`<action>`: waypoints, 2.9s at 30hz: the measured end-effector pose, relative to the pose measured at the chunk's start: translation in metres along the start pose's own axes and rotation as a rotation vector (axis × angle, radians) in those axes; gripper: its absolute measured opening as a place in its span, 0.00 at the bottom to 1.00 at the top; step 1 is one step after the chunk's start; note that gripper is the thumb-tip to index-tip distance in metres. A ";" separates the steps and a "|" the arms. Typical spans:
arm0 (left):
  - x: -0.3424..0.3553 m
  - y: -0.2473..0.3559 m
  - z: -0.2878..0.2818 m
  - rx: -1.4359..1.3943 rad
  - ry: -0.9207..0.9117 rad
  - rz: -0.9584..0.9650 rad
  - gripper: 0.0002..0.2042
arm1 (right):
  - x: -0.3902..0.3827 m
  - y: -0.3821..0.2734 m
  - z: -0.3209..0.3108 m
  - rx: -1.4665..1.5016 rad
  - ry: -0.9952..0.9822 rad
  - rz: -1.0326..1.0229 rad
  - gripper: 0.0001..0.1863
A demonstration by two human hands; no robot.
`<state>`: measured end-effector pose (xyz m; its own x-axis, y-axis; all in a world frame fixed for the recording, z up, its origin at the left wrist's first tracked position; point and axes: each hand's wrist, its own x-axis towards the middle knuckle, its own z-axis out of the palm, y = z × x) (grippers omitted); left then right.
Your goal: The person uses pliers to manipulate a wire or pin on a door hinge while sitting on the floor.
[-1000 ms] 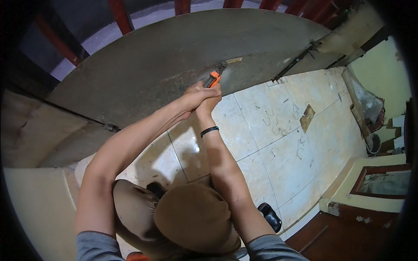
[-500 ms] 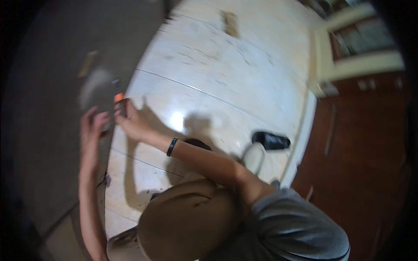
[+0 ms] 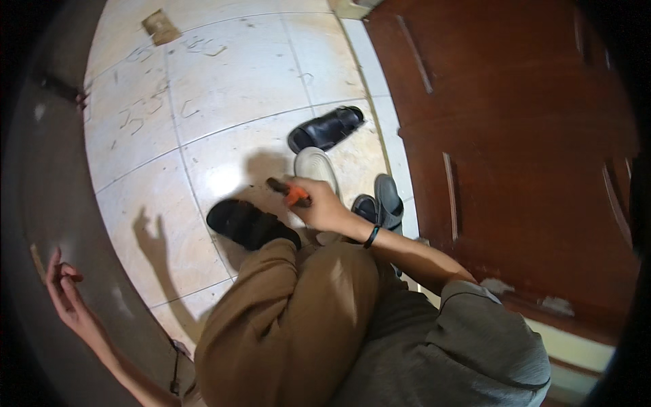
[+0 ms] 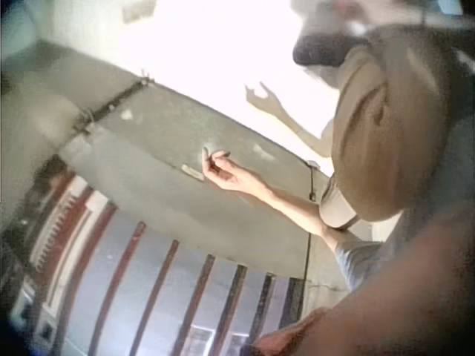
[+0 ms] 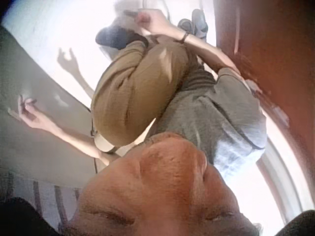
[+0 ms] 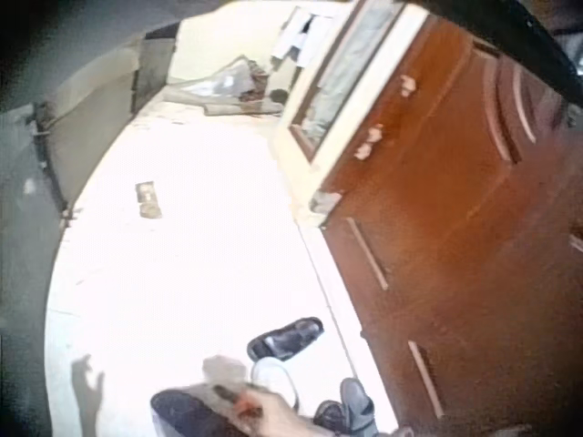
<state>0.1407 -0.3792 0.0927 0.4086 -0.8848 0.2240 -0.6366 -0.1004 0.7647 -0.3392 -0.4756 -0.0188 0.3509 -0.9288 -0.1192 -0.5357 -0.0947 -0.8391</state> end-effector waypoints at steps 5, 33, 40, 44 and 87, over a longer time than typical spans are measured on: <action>0.001 0.012 0.016 -0.099 -0.057 0.030 0.18 | -0.063 0.034 -0.064 -0.246 0.143 0.426 0.15; -0.028 0.218 0.102 -0.425 -0.837 0.347 0.38 | -0.196 0.069 -0.061 -0.217 0.109 0.467 0.15; -0.032 0.212 0.078 -0.400 -0.768 0.297 0.36 | -0.138 0.072 -0.052 -0.318 0.212 0.424 0.22; -0.035 0.200 0.071 -0.427 -0.711 0.241 0.33 | -0.154 0.106 -0.090 -0.593 0.573 0.429 0.15; -0.083 0.116 -0.151 0.956 0.491 0.141 0.21 | 0.287 0.061 0.077 -0.210 0.104 0.087 0.15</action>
<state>0.1312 -0.2485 0.2540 0.3733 -0.6590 0.6529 -0.8581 -0.5127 -0.0268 -0.2122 -0.7201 -0.1454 0.2211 -0.9676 -0.1219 -0.7119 -0.0747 -0.6983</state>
